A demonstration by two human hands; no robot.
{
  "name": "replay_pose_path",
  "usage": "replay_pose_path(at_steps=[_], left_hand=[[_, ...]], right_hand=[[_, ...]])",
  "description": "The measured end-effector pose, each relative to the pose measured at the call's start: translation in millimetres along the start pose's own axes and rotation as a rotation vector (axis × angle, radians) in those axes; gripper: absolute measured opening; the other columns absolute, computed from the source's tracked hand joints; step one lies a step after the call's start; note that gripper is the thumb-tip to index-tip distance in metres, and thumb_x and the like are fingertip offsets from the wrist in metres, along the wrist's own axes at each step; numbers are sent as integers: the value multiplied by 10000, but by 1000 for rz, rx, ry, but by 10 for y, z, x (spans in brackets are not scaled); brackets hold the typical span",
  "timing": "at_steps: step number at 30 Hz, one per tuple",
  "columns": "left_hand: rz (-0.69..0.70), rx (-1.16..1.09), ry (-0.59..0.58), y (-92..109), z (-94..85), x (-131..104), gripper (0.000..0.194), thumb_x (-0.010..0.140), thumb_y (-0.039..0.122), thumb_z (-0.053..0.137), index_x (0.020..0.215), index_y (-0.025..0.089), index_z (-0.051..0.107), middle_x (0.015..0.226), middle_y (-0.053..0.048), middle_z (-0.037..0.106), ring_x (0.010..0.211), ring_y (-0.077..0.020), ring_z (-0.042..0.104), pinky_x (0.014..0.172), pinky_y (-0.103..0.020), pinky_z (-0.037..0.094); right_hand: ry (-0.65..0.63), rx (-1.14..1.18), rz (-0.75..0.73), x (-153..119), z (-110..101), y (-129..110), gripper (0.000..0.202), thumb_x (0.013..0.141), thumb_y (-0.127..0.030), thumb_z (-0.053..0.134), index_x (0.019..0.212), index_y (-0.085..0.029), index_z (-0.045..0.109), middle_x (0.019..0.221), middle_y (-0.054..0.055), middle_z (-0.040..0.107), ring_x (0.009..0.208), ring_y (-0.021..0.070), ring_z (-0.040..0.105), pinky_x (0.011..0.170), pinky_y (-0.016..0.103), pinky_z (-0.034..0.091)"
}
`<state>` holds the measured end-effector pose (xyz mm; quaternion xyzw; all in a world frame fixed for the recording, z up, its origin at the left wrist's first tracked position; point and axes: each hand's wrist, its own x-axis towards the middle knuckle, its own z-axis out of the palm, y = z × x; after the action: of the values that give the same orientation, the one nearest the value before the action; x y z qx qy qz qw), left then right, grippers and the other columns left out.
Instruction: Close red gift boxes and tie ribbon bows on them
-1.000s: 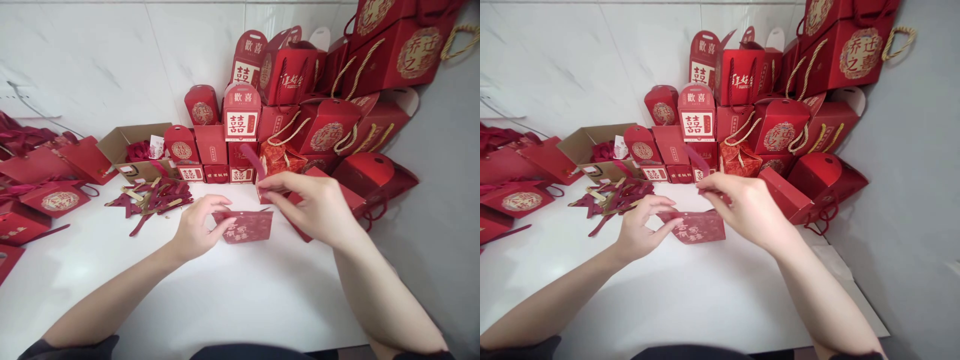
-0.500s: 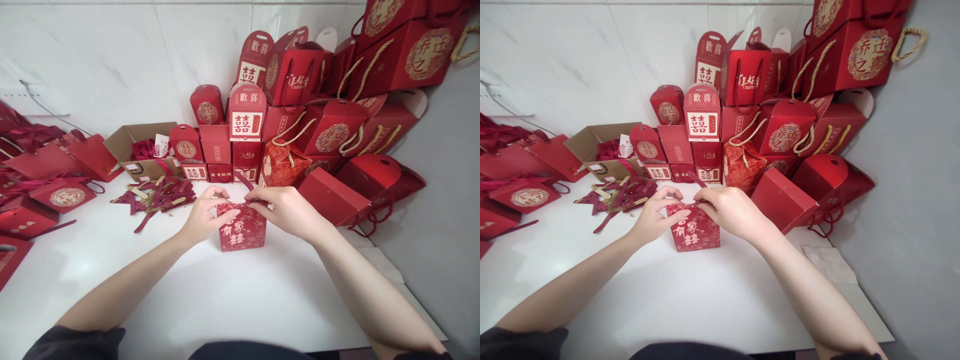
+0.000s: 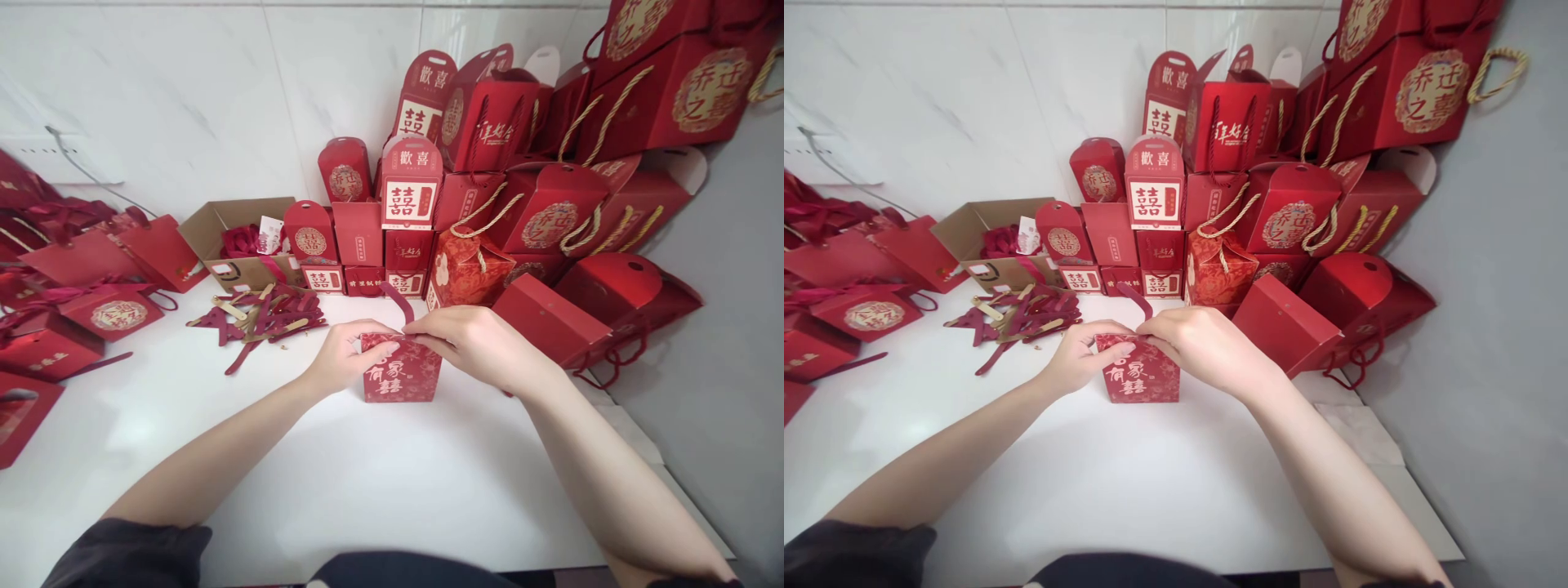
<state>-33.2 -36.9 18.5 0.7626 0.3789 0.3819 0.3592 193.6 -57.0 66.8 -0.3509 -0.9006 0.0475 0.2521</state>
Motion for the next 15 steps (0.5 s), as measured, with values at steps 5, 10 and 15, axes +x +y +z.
replay_pose_path(at_steps=[5,10,15], left_hand=[[-35,-10,-10,6,6,6,215,825,342,676,925,163,741,929,-45,756,858,-176,690,823,-255,534],[-45,3,1,60,2,17,217,823,352,670,889,159,741,915,-52,760,846,-194,694,825,-290,541],[-28,30,-19,87,6,2,214,844,343,644,904,162,742,923,-50,758,861,-192,694,830,-286,531]], right_hand=[[73,-123,-110,-5,-112,-70,195,971,-233,471,980,-154,649,1042,104,658,981,217,601,846,351,475],[-4,-27,-64,-90,-287,-222,98,918,-180,486,967,-167,570,935,86,656,878,212,609,784,340,471],[-180,132,96,-128,-273,-307,73,939,-212,473,972,-205,537,769,13,658,611,143,582,553,244,403]])
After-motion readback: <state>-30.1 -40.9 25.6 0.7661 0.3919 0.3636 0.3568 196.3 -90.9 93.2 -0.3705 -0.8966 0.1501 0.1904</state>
